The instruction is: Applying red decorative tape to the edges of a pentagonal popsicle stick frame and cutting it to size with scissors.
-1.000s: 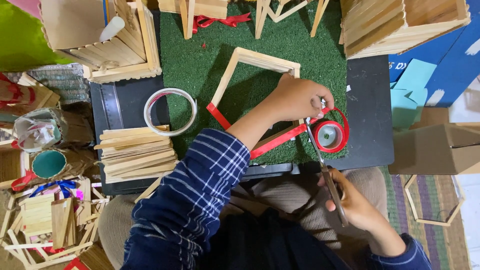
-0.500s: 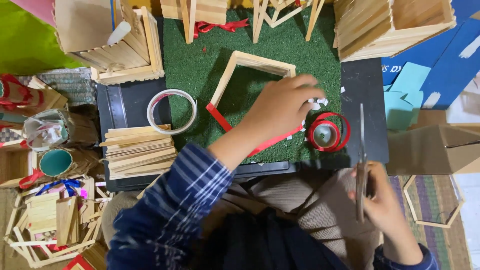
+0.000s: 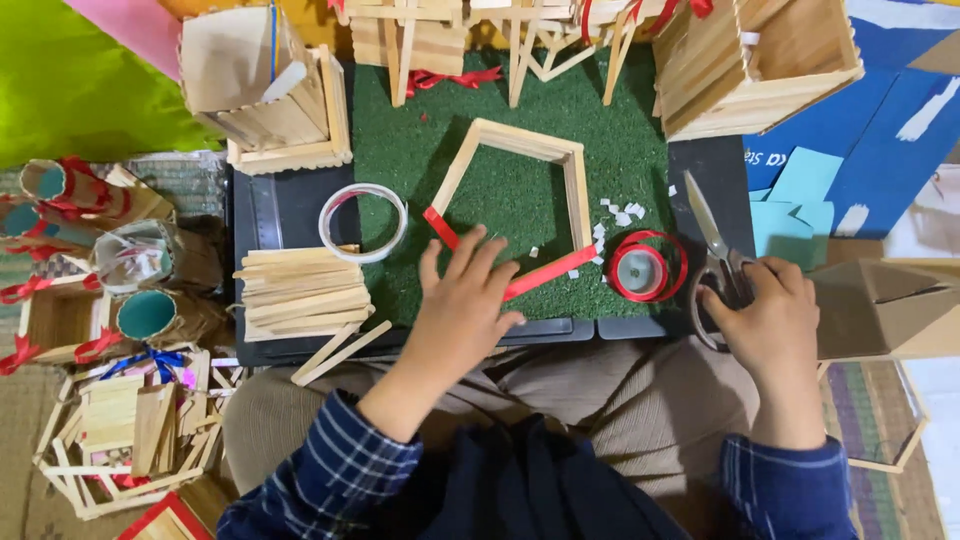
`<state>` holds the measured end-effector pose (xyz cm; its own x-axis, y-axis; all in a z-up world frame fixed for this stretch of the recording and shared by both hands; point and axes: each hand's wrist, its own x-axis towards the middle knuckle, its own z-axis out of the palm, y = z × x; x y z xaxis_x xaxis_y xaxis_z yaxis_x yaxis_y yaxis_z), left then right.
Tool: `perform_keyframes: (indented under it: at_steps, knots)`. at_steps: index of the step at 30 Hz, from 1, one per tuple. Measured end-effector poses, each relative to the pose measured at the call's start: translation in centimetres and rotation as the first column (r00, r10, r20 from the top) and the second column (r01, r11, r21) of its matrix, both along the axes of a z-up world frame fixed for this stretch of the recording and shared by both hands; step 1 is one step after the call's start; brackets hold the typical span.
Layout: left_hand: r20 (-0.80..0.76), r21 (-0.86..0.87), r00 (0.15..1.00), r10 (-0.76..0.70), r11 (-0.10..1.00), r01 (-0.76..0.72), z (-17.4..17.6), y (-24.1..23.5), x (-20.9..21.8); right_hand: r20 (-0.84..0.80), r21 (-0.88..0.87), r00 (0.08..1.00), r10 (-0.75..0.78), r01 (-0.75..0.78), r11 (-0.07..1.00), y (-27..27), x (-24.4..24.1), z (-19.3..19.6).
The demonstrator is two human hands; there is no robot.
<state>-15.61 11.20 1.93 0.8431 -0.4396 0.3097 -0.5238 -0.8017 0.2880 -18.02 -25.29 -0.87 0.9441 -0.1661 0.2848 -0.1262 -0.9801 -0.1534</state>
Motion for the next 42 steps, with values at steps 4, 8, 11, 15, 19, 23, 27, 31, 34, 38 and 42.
perform_keyframes:
  at_steps: [4,8,11,15,19,23,27,31,34,38,42]
  knots:
    - [-0.166,-0.234,0.986,0.032,0.97,-0.071,0.6,3.1,-0.1,-0.017,0.1,1.0,-0.009,0.01,0.995,-0.2,1.1,0.0]
    - [-0.165,-0.596,0.961,0.22,0.755,-0.275,-1.3,4.6,0.4,-0.007,0.15,0.998,0.06,-0.058,0.987,-0.1,2.8,0.3]
    - [-0.147,-0.64,0.951,0.271,0.707,-0.3,-2.9,4.7,1.5,-0.085,0.142,0.992,0.088,-0.075,0.987,0.2,5.8,0.7]
    - [-0.044,-0.628,0.937,0.347,0.72,-0.296,-2.4,4.0,1.7,-0.089,0.104,0.995,0.045,-0.036,0.994,-0.1,8.4,0.1]
    - [-0.06,-0.642,0.944,0.325,0.711,-0.286,-3.1,3.1,1.9,-0.069,0.105,0.998,-0.008,0.015,0.994,-0.1,8.7,-1.1]
    - [-0.005,-0.628,0.951,0.309,0.739,-0.243,-3.2,2.8,2.5,-0.013,0.101,1.0,0.019,-0.017,0.995,-0.5,8.6,-2.0]
    - [-0.077,-0.606,0.964,0.253,0.757,-0.247,-3.5,3.0,3.0,-0.105,0.142,0.994,0.017,-0.002,0.99,-1.1,8.7,-2.5]
    - [-0.054,-0.6,0.971,0.235,0.77,-0.219,-4.3,3.0,3.3,0.13,0.106,0.99,0.062,-0.076,0.991,2.1,6.6,0.5]
    - [-0.046,-0.613,0.974,0.224,0.764,-0.204,-4.4,2.8,3.1,0.269,0.23,0.909,0.319,-0.382,0.895,5.2,5.7,3.5]
    - [-0.242,-0.643,0.938,0.247,0.683,-0.346,-3.3,1.9,2.8,0.164,-0.041,0.922,0.351,-0.349,0.936,5.9,6.5,2.0]
    - [-0.343,-0.644,0.91,0.234,0.646,-0.409,-3.2,1.1,2.4,0.142,-0.14,0.912,0.385,-0.367,0.92,6.8,7.0,1.2]
